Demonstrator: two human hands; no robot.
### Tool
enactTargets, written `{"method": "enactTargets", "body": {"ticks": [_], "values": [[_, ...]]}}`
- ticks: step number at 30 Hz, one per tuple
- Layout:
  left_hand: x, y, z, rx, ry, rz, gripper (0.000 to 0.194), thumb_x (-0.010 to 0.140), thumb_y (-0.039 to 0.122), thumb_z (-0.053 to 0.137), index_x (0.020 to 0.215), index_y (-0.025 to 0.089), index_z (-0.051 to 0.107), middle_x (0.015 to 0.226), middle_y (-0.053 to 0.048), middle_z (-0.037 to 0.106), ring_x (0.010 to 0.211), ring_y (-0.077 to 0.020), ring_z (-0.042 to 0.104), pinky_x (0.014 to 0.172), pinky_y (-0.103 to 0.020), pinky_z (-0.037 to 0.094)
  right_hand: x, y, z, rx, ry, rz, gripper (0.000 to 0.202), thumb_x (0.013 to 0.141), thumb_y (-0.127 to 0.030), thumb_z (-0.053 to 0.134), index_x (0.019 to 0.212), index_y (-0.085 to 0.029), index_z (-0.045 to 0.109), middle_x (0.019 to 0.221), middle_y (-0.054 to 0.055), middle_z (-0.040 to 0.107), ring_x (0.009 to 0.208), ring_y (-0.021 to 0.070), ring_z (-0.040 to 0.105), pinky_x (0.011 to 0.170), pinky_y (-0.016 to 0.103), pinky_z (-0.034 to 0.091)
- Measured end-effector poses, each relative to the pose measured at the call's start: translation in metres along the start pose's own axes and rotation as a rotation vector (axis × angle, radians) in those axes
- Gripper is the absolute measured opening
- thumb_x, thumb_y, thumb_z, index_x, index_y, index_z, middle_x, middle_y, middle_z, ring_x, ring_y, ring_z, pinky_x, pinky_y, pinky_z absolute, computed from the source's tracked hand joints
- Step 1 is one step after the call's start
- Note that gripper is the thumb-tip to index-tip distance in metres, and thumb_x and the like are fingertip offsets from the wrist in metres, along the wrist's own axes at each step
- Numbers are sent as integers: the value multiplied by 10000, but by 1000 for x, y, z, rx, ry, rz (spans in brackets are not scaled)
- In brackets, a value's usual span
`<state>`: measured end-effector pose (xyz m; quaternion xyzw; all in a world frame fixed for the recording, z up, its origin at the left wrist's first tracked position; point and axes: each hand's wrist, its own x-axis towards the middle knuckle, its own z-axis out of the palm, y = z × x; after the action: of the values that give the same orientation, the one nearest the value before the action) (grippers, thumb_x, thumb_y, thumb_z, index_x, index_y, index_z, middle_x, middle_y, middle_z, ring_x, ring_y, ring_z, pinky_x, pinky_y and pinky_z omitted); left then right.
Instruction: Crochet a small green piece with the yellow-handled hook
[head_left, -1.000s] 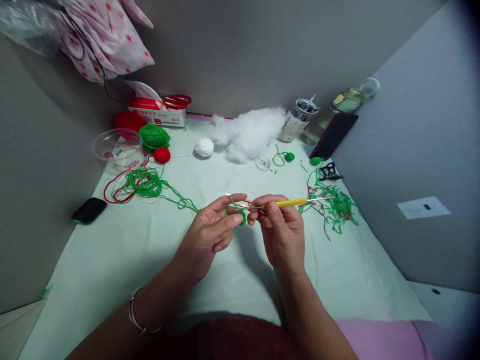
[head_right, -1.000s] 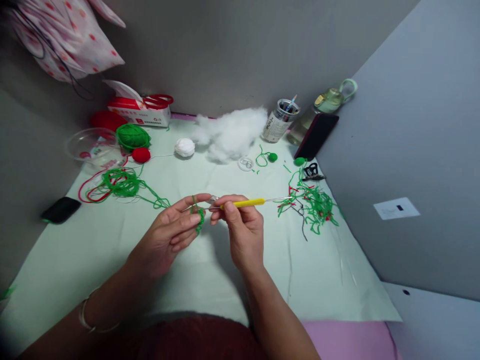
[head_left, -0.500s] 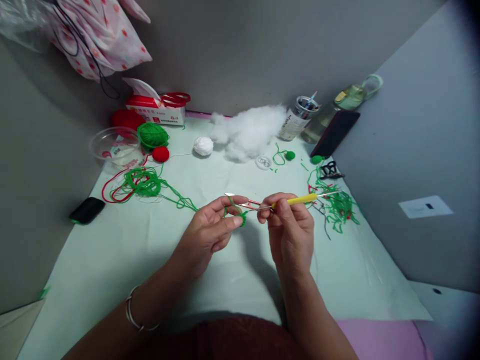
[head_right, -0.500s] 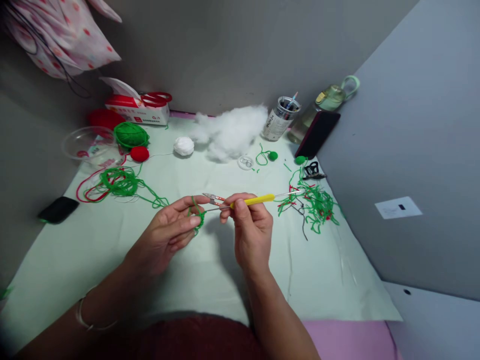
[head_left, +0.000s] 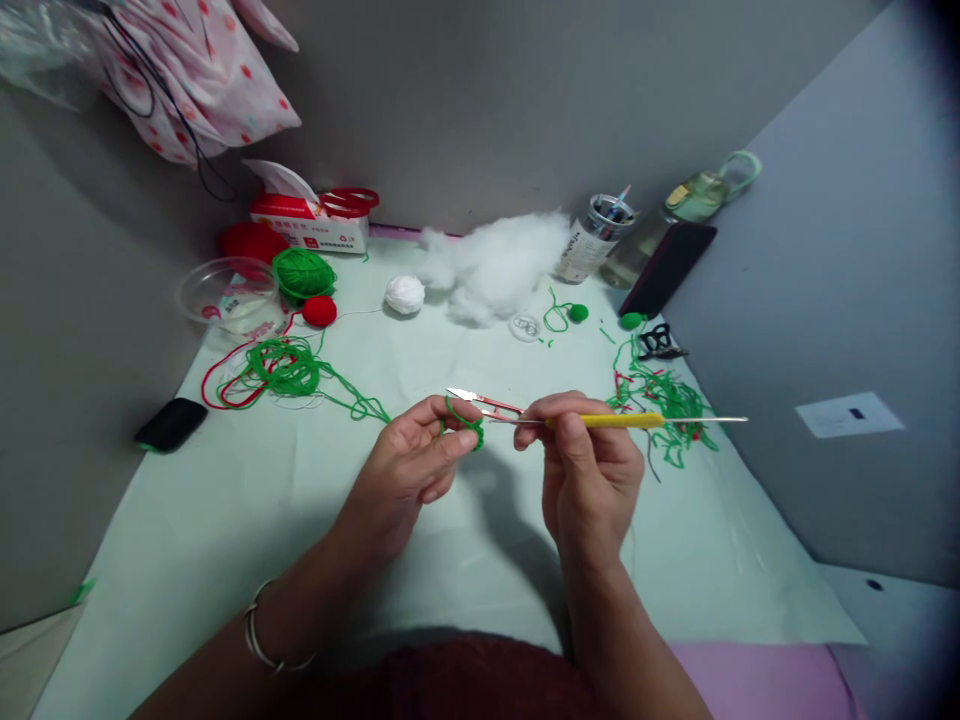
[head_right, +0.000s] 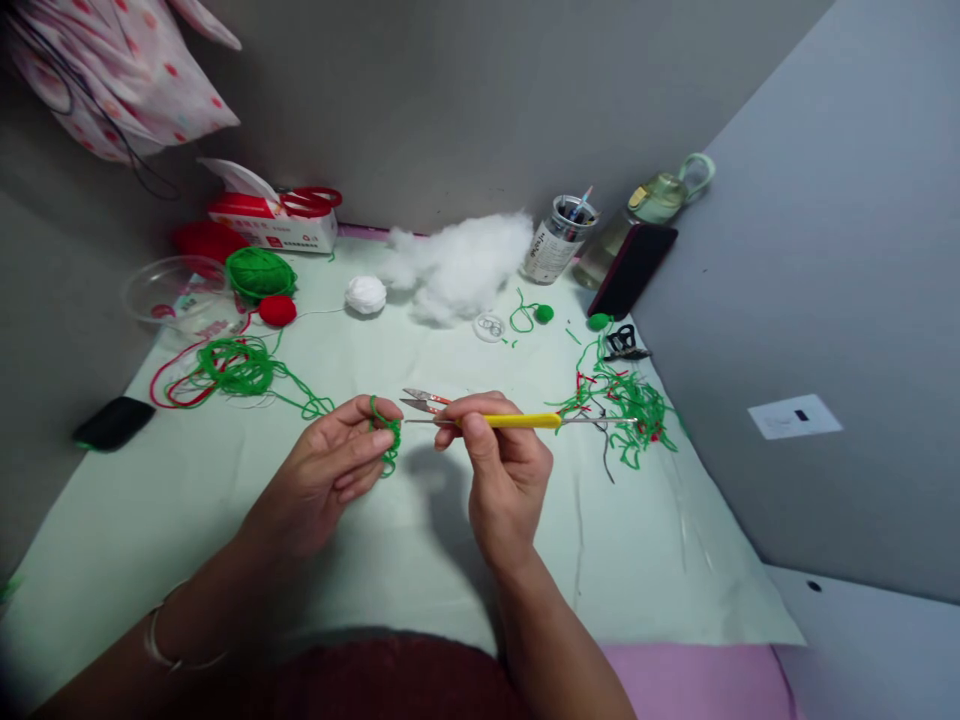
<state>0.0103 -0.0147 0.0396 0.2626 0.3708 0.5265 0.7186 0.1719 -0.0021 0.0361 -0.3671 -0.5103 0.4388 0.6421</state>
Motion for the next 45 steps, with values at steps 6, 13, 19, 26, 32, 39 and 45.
{"method": "enactTargets", "body": {"ticks": [6, 13, 19, 26, 32, 39, 45], "values": [[1, -1, 2, -15, -9, -18, 170, 819, 236, 858, 902, 174, 723, 669, 93, 472, 429, 2, 244, 411, -173, 212, -1, -2, 0, -26, -41, 43, 176, 1034, -294, 636, 961, -259, 792, 885, 8, 717, 715, 136, 669, 686, 316, 553], [1, 0, 3, 5, 3, -44, 199, 807, 264, 855, 888, 178, 695, 579, 114, 401, 422, -18, 224, 409, -180, 197, -2, -1, 0, -47, -35, 47, 170, 1029, -320, 643, 963, -259, 787, 885, 10, 717, 717, 141, 669, 687, 321, 562], [0, 1, 4, 13, -3, -49, 204, 809, 287, 847, 885, 181, 689, 566, 115, 385, 427, -25, 216, 419, -189, 197, -2, -2, 0, -33, -48, 50, 171, 1036, -311, 636, 971, -278, 791, 893, 1, 720, 724, 136, 670, 690, 314, 554], [-1, 0, 3, 43, 8, -29, 191, 815, 302, 841, 890, 187, 708, 567, 110, 383, 436, -34, 228, 421, -193, 212, -3, -1, 2, -36, -33, 5, 171, 1037, -277, 637, 977, -271, 797, 890, 1, 714, 721, 136, 667, 698, 329, 542], [-1, -2, 2, 81, 21, 11, 132, 836, 283, 828, 884, 198, 739, 671, 74, 488, 454, -31, 257, 417, -196, 236, -5, 0, 4, -157, -32, -123, 183, 1036, -236, 621, 1003, -287, 794, 870, -2, 723, 718, 149, 652, 756, 376, 560], [0, -6, -1, 108, -5, 15, 150, 858, 310, 826, 960, 213, 771, 732, 38, 596, 475, -45, 250, 422, -206, 260, -8, -2, 5, -274, -98, -167, 204, 1027, -211, 620, 1027, -306, 801, 843, 4, 737, 794, 188, 683, 815, 420, 583], [-2, -5, -2, 86, -50, -21, 286, 876, 318, 821, 1147, 226, 807, 792, 36, 590, 473, -22, 212, 407, -195, 255, -7, 5, 5, -131, -79, -96, 184, 1022, -245, 648, 1034, -315, 817, 919, 13, 767, 787, 171, 681, 809, 393, 578]]}}
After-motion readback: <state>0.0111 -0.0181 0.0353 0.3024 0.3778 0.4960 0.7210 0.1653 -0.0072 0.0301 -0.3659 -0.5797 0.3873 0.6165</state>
